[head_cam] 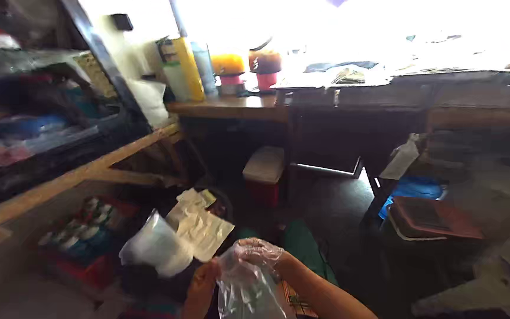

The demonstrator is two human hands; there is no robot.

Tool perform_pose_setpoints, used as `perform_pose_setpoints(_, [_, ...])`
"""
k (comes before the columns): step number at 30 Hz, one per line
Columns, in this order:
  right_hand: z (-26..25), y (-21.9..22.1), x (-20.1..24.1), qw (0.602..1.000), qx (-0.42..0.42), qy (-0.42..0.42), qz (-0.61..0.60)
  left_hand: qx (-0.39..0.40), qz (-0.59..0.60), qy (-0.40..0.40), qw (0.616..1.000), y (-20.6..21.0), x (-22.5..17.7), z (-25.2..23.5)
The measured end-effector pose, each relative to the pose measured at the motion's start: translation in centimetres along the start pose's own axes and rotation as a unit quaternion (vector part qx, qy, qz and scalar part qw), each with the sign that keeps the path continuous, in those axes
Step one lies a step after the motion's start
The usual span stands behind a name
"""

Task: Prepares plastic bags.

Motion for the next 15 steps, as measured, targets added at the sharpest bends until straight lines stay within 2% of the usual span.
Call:
perform_pose_setpoints(3, [-0.9,1.2,-2.4,0.996,0.016,0.075,0.033,-0.065,0.164,-0.029,0.984,-2.2,0.0,0.6])
perform_pose_setpoints(5, [-1.1,1.2,-4.6,0.990,0.040,0.128,0.038,-0.079,0.218,-0.051,0.971,-3.7,0.6,0.6])
perform_pose_setpoints(8, [-1.9,-0.3,-7.0,0.981,0.007,0.196,-0.003,-0.108,0.093,-0.137,0.980,-6.3,3.4,1.7])
perform_pose_setpoints(10, [-3.5,-1.4,-8.3,0.978,0.009,0.199,-0.055,-0.112,0.047,-0.178,0.977,-7.4,5.1,2.5])
perform_pose_setpoints(12, [-6.1,-1.9,-9.0,0.976,0.023,0.198,-0.083,-0.129,0.089,-0.164,0.974,-8.3,5.9,2.4])
perform_pose_setpoints(15, [-12.1,-1.0,-7.8,0.978,0.014,0.184,-0.096,-0.134,0.168,-0.047,0.975,-10.9,3.5,0.2])
Point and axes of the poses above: each hand's wrist, its own z-axis away from the middle knuckle, its own y-axis out of the palm, x = y × z, the point moved 5 cm from there along -z, towards the middle knuckle, and after that the axes turned 3 degrees about -y, right-handed, at the moved point
